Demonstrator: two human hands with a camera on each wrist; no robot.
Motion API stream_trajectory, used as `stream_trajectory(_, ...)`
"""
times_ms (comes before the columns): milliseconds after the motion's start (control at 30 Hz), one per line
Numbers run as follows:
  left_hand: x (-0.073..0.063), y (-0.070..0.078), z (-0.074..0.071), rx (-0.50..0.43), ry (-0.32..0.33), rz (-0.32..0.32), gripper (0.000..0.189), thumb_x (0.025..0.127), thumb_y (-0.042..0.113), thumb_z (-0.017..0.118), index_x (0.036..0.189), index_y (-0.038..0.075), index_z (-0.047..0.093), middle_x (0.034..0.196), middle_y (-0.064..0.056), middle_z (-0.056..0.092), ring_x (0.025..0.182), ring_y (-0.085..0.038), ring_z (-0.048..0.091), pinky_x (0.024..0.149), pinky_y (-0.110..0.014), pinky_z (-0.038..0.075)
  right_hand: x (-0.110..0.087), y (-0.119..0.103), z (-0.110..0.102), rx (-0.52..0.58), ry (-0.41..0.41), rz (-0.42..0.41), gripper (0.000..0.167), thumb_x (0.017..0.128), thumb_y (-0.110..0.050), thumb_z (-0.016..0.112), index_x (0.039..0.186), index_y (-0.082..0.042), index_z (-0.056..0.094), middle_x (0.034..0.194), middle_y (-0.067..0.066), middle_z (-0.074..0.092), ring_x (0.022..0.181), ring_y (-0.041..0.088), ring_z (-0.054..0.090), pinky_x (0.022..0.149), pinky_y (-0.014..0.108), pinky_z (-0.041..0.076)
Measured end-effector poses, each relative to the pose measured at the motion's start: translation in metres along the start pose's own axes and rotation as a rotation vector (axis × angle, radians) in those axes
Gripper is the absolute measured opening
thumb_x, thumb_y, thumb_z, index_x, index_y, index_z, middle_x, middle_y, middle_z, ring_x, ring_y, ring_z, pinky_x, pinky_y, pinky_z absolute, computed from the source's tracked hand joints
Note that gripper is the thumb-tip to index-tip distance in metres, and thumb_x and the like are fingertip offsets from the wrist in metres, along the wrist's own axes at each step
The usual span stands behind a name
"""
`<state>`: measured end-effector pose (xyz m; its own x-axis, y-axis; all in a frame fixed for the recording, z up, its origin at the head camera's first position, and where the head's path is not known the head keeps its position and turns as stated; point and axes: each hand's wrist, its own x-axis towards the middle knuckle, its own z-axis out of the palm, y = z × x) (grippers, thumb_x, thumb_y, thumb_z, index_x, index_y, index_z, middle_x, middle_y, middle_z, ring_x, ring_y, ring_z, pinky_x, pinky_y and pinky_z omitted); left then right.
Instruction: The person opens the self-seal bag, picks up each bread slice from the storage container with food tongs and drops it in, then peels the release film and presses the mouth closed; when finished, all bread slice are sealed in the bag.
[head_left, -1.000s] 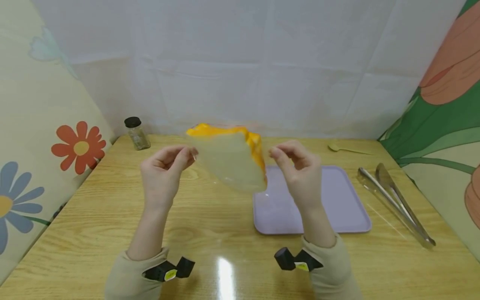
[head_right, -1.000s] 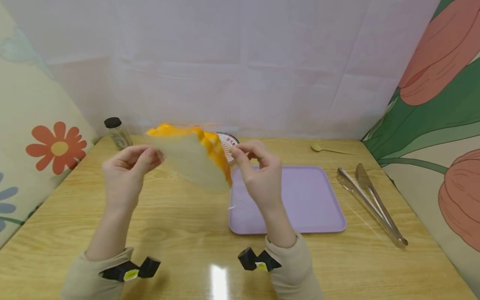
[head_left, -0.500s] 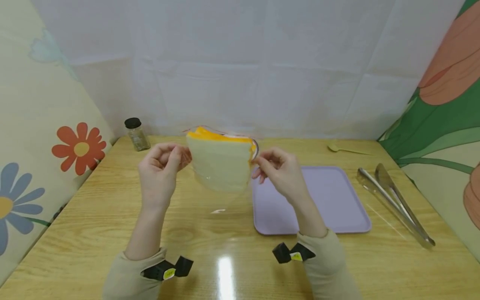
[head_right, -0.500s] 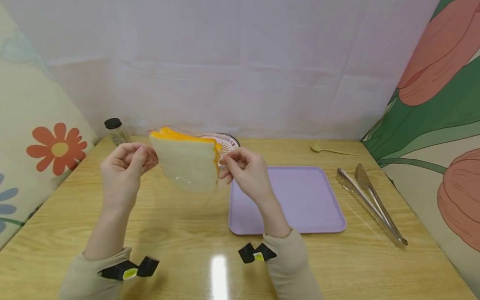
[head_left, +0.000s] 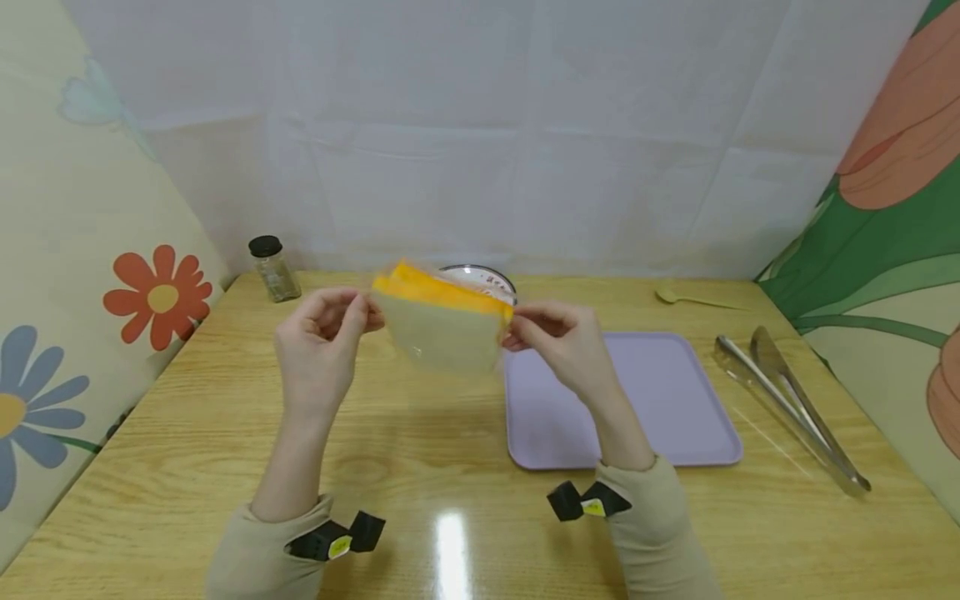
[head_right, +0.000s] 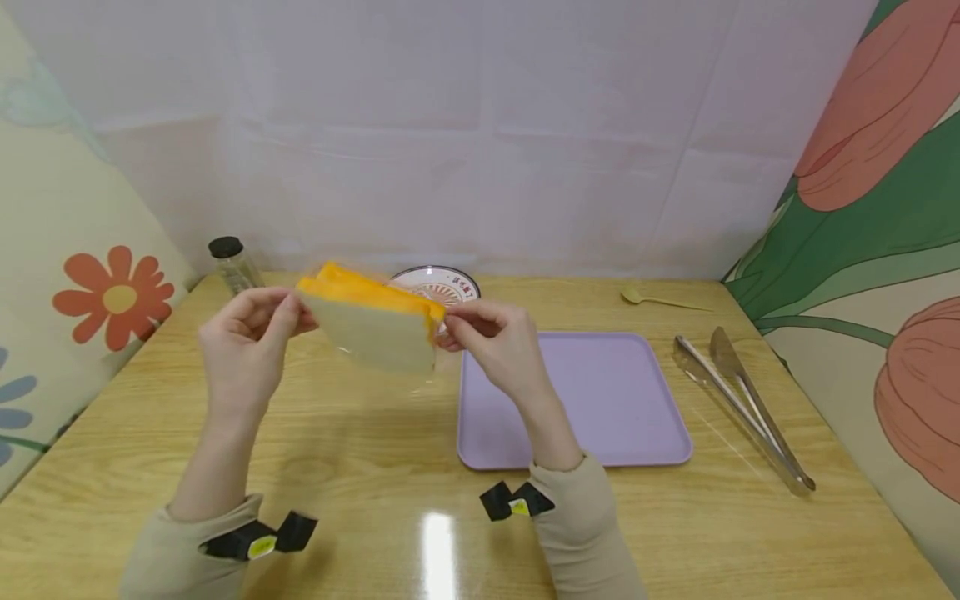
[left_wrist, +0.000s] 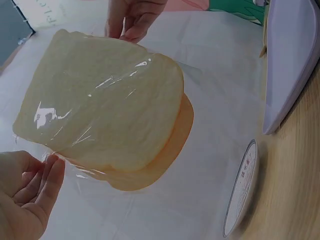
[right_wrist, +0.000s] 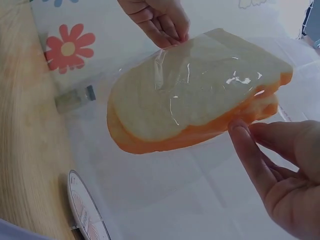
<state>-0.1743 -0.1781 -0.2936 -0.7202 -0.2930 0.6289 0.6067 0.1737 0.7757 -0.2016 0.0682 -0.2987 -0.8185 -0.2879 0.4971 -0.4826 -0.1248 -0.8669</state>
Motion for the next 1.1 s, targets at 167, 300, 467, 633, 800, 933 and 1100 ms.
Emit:
stream_trajectory(167, 0.001, 0.002, -0.003, -0.041, -0.07, -0.057, 0.014, 0.085, -0.003, 0.065, 0.093, 0.006, 0.071, 0.082, 0.011, 0.071, 0.074, -0.002, 0.068, 0.07, -0.017, 0.057, 0.0, -0.002, -0.004, -0.035, -0.003, 0.0, 0.018, 0.09, 0.009, 0.054, 0.102, 0.02, 0.061, 0.09, 0.04, 0.062, 0.069, 0.009, 0.068, 0.066, 0.034, 0.06)
stream_trajectory(300, 0.001, 0.002, -0.006, -0.097, -0.109, -0.054, 0.009, 0.082, -0.006, 0.067, 0.088, 0.0, 0.072, 0.082, 0.008, 0.072, 0.073, -0.004, 0.068, 0.07, -0.017, 0.057, 0.0, -0.002, -0.006, -0.062, 0.034, -0.011, 0.017, 0.091, 0.007, 0.054, 0.1, 0.019, 0.062, 0.086, 0.038, 0.062, 0.066, 0.008, 0.067, 0.061, 0.032, 0.059)
stream_trajectory(467, 0.002, 0.002, -0.007, -0.052, -0.087, -0.029, 0.007, 0.084, -0.002, 0.066, 0.085, -0.002, 0.073, 0.077, 0.011, 0.072, 0.067, -0.004, 0.066, 0.065, -0.016, 0.055, 0.001, -0.001, -0.007, -0.037, 0.055, -0.028, 0.015, 0.091, 0.008, 0.053, 0.096, 0.022, 0.059, 0.085, 0.041, 0.059, 0.064, 0.008, 0.067, 0.058, 0.031, 0.059)
stream_trajectory(633, 0.004, 0.002, -0.008, 0.003, -0.072, -0.056, 0.015, 0.085, 0.0, 0.066, 0.085, 0.01, 0.076, 0.082, 0.014, 0.071, 0.079, -0.004, 0.063, 0.067, -0.012, 0.051, 0.001, -0.002, -0.007, 0.005, 0.024, -0.026, 0.015, 0.088, 0.012, 0.054, 0.097, 0.024, 0.057, 0.084, 0.039, 0.06, 0.068, 0.01, 0.068, 0.064, 0.034, 0.06)
stream_trajectory(800, 0.004, 0.003, -0.009, -0.029, -0.098, -0.074, 0.01, 0.085, -0.002, 0.065, 0.085, 0.002, 0.075, 0.079, 0.012, 0.07, 0.077, -0.005, 0.062, 0.068, -0.013, 0.051, 0.0, -0.003, -0.008, -0.042, 0.033, -0.047, 0.012, 0.088, 0.011, 0.055, 0.094, 0.02, 0.06, 0.083, 0.037, 0.061, 0.066, 0.008, 0.066, 0.061, 0.031, 0.059)
stream_trajectory(933, 0.003, 0.003, -0.009, -0.054, -0.094, -0.087, 0.008, 0.085, -0.003, 0.065, 0.086, -0.004, 0.073, 0.077, 0.01, 0.071, 0.074, -0.005, 0.064, 0.07, -0.014, 0.053, 0.0, -0.005, -0.008, -0.235, 0.13, -0.107, 0.009, 0.087, 0.005, 0.061, 0.089, 0.012, 0.066, 0.08, 0.023, 0.066, 0.065, 0.001, 0.059, 0.054, 0.02, 0.052)
stream_trajectory(1100, 0.004, 0.003, -0.008, -0.045, -0.072, -0.104, 0.01, 0.083, 0.003, 0.069, 0.086, -0.006, 0.073, 0.074, 0.008, 0.072, 0.068, -0.005, 0.066, 0.068, -0.016, 0.054, -0.001, -0.012, -0.005, -0.231, 0.213, -0.186, 0.005, 0.083, 0.007, 0.065, 0.085, 0.011, 0.066, 0.075, -0.009, 0.066, 0.062, 0.002, 0.052, 0.051, 0.017, 0.042)
